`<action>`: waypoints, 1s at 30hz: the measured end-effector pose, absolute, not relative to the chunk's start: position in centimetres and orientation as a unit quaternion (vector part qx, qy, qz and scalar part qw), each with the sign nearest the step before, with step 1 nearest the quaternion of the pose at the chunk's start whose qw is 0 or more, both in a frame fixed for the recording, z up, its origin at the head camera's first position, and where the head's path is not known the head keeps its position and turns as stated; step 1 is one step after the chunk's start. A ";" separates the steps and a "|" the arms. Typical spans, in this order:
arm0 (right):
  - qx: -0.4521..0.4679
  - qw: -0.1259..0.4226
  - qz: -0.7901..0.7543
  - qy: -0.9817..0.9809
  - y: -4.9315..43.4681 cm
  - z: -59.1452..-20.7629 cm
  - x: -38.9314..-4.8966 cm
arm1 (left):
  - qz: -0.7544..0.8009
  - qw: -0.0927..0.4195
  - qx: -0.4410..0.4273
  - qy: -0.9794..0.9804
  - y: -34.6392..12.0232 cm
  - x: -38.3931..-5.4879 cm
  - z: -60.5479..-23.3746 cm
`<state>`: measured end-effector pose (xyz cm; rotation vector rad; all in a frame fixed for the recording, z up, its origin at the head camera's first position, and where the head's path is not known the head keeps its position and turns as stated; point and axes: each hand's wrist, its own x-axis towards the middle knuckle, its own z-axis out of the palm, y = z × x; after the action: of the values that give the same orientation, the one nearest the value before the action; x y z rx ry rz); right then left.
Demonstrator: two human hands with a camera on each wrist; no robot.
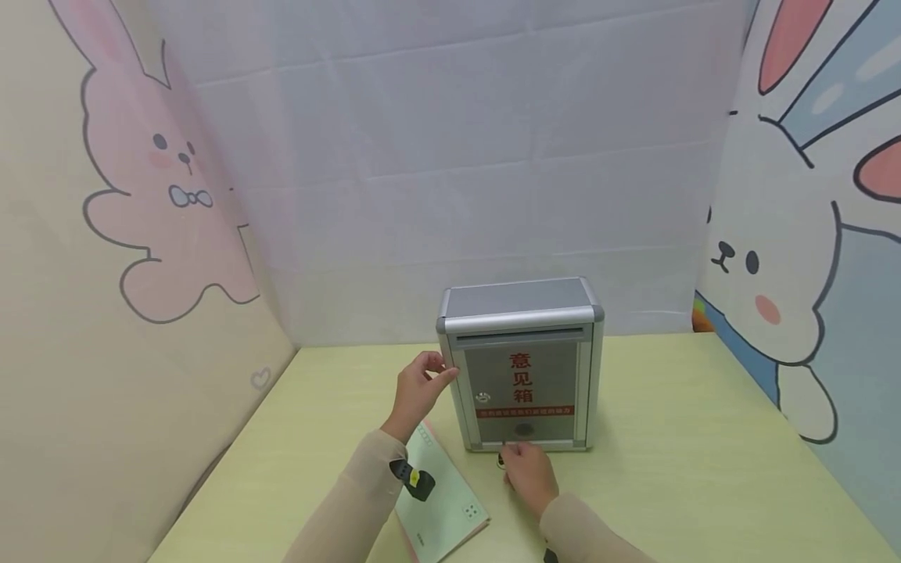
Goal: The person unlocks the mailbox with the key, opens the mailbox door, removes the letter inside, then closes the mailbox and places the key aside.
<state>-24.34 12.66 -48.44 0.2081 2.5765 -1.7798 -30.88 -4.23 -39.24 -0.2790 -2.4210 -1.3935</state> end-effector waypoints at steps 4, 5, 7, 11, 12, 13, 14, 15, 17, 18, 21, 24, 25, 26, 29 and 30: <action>0.065 0.013 -0.566 0.822 12.8 -48.7 -24.3 | -0.490 0.161 -0.094 -0.851 -4.3 -30.9 -39.3; 0.063 0.015 -0.564 0.823 12.8 -48.8 -24.4 | -0.491 0.161 -0.094 -0.851 -4.3 -30.8 -39.3; 0.060 0.020 -0.561 0.825 12.8 -48.9 -24.4 | -0.492 0.161 -0.096 -0.850 -4.4 -30.8 -39.4; 0.059 0.029 -0.552 0.831 12.9 -49.0 -24.4 | -0.490 0.166 -0.101 -0.850 -4.4 -30.8 -39.5; 0.059 0.031 -0.550 0.832 12.9 -49.0 -24.3 | -0.490 0.167 -0.102 -0.850 -4.4 -30.7 -39.5; 0.059 0.034 -0.548 0.834 12.9 -49.1 -24.4 | -0.489 0.167 -0.102 -0.850 -4.4 -30.7 -39.5; 0.059 0.036 -0.546 0.835 12.9 -49.1 -24.4 | -0.488 0.167 -0.104 -0.850 -4.4 -30.7 -39.5; 0.059 0.038 -0.544 0.836 13.0 -49.1 -24.4 | -0.488 0.166 -0.104 -0.850 -4.4 -30.7 -39.4; 0.059 0.043 -0.537 0.841 13.0 -49.2 -24.3 | -0.487 0.166 -0.106 -0.851 -4.4 -30.7 -39.4; 0.055 0.044 -0.531 0.844 13.1 -49.2 -24.3 | -0.488 0.165 -0.105 -0.851 -4.3 -30.7 -39.4; 0.049 0.045 -0.512 0.856 13.2 -49.5 -24.3 | -0.488 0.166 -0.106 -0.850 -4.3 -30.8 -39.4; 0.038 0.042 -0.500 0.864 13.4 -49.8 -24.3 | -0.488 0.167 -0.109 -0.850 -4.2 -30.9 -39.4; 0.038 0.043 -0.499 0.865 13.4 -49.9 -24.3 | -0.487 0.169 -0.110 -0.850 -4.2 -31.0 -39.4; 0.037 0.043 -0.498 0.865 13.5 -49.9 -24.3 | -0.486 0.169 -0.111 -0.850 -4.2 -31.0 -39.4; 0.033 0.048 -0.491 0.869 13.5 -50.1 -24.4 | -0.486 0.169 -0.112 -0.850 -4.2 -31.1 -39.4; 0.033 0.051 -0.489 0.870 13.5 -50.2 -24.4 | -0.487 0.166 -0.110 -0.851 -4.1 -31.1 -39.4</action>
<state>-24.41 13.54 -50.20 0.1012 2.6479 -1.4886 -31.12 -4.15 -39.43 -0.3129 -2.4218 -1.3856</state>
